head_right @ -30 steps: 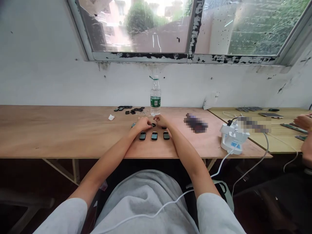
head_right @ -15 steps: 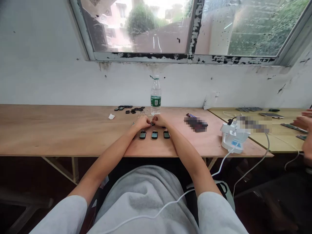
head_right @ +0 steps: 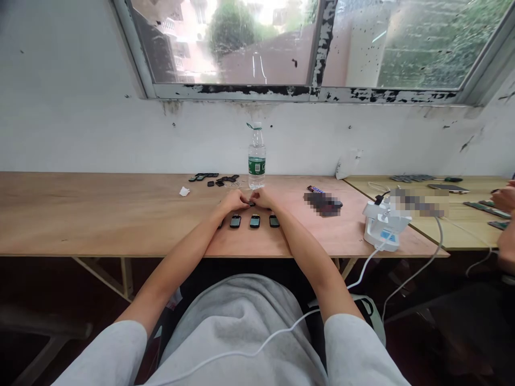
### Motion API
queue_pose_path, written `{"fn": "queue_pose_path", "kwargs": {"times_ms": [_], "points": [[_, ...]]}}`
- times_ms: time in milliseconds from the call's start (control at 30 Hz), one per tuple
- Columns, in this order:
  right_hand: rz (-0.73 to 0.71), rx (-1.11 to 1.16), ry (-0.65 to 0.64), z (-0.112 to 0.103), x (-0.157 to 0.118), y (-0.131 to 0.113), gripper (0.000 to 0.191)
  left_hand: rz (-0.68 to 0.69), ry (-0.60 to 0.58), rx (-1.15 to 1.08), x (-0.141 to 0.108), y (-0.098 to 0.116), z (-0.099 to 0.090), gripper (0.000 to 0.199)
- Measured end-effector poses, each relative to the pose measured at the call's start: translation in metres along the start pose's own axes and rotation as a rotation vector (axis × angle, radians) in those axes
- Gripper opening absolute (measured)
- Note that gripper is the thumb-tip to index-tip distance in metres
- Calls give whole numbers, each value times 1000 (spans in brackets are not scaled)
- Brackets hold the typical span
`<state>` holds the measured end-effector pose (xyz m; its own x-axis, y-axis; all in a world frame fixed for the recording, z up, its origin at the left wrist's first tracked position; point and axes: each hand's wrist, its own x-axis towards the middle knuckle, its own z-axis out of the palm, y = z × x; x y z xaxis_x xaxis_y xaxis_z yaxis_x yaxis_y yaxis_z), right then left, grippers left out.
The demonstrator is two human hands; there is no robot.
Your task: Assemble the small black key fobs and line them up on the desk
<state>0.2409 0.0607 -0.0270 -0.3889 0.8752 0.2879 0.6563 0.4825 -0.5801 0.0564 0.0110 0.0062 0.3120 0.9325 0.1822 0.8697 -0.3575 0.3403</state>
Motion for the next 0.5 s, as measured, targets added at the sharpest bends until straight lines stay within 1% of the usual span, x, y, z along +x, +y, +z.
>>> {"fn": "queue_pose_path", "kwargs": {"times_ms": [233,300,367,433,500], "points": [[-55,-20,-81,-5,0,0,25,-30,11,23,1,3,-1,12],[-80,-19,-83,-10,1,3,21,-25,10,37,2,3,-1,13],[-101,-6,-43,-18,2,8,17,-19,13,57,3,4,-1,16],[-117,4,-17,-30,2,16,26,-20,16,79,3,4,-1,23],[-112,-11,-73,-43,-2,27,38,-24,17,93,3,4,-1,30]]}}
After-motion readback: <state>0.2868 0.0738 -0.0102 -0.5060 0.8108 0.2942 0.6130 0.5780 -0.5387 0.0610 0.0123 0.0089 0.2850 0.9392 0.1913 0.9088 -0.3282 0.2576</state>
